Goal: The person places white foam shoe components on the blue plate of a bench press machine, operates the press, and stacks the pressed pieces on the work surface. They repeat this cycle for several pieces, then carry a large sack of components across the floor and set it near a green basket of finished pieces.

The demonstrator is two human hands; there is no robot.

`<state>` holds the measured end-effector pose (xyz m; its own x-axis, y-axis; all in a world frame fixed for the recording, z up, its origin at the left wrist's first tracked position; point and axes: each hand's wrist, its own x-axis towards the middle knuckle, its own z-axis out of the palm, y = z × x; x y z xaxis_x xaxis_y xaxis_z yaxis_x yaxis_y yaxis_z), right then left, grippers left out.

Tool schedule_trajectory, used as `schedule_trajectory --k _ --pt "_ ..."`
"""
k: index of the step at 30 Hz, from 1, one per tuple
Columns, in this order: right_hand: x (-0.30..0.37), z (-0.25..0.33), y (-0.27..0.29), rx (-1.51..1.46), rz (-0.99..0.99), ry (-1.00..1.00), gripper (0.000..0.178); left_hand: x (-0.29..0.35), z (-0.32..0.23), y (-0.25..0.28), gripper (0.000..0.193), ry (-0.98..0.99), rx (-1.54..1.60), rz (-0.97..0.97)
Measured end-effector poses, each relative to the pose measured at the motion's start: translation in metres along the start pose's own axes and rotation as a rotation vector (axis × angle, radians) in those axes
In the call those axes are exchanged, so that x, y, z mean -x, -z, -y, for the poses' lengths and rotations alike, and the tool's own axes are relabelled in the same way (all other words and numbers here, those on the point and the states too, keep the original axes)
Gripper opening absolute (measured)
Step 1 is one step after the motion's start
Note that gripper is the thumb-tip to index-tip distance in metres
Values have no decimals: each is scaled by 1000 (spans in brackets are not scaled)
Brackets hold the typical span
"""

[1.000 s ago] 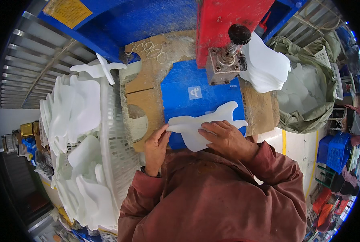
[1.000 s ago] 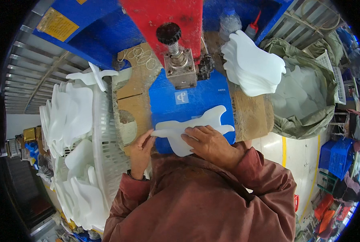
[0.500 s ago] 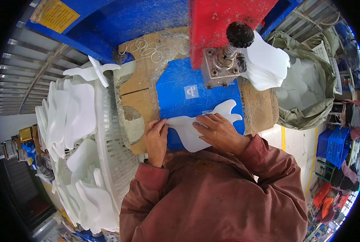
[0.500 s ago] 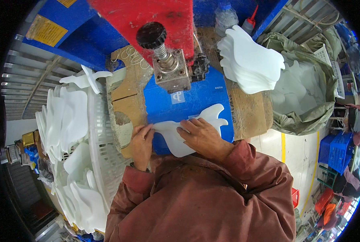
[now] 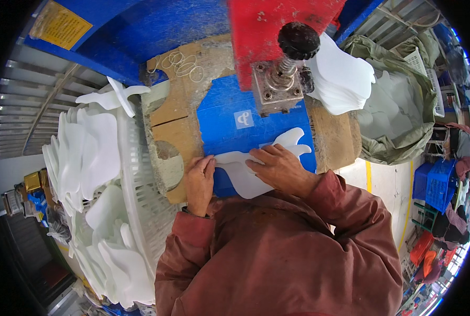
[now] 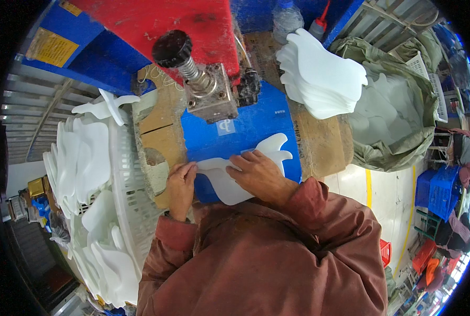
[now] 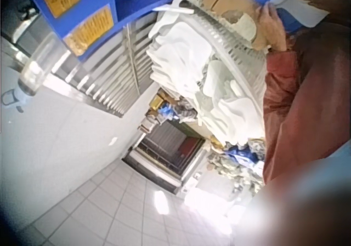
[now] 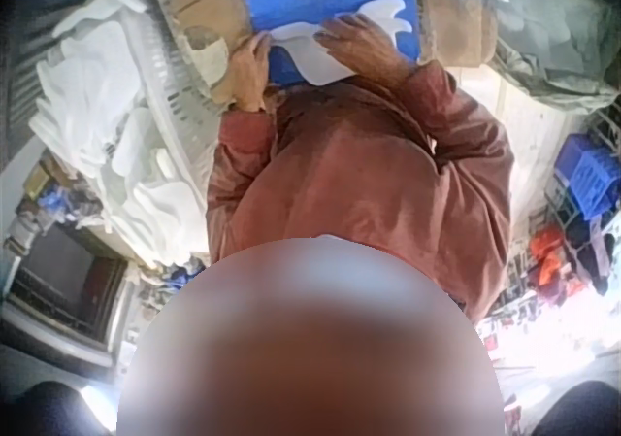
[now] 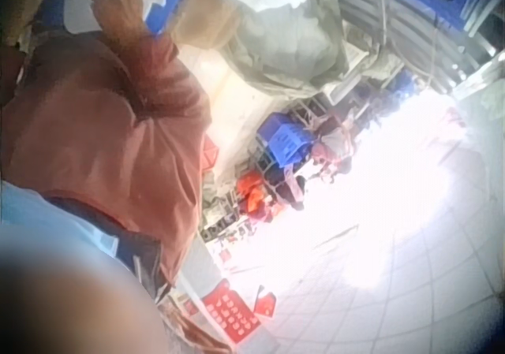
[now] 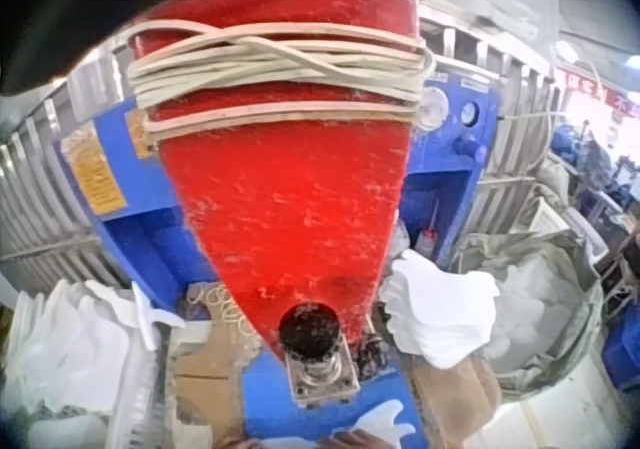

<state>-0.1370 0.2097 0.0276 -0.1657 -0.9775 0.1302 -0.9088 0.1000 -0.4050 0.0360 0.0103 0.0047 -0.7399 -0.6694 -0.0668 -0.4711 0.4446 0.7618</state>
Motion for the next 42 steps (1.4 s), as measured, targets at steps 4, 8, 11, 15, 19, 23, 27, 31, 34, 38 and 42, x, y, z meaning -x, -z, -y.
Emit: schedule_trajectory --k 4,8,11,15,19,23,27,31,34,38,42 --pt "-1 -4 -5 47 25 31 32 -4 1 -5 13 -77 -47 -48" --pt "-3 -7 -8 78 6 51 31 -7 4 -8 10 -121 -93 -65" --pt "-4 -8 -8 107 53 70 29 -10 8 -9 10 -73 -99 -30" --pt "-6 -8 -8 132 85 80 27 -14 5 -3 12 120 37 75" --pt "-6 -6 -9 222 145 90 30 -8 -14 11 16 36 -41 5" --pt "-9 -3 -7 244 210 79 32 -1 -41 -8 21 -343 -157 32" --pt "-5 2 3 252 142 84 31 -10 -47 -40 23 -287 -125 170" --pt "23 -4 27 176 23 -54 29 -10 -41 -47 21 -277 -124 178" --pt "44 -22 46 -90 -42 -319 33 -7 -40 -48 23 -304 -144 157" --pt "56 -42 58 -543 -134 -581 26 -5 -44 -48 25 -255 -144 179" --pt "48 -47 44 -690 -252 -671 22 0 -49 -45 27 -230 -145 205"
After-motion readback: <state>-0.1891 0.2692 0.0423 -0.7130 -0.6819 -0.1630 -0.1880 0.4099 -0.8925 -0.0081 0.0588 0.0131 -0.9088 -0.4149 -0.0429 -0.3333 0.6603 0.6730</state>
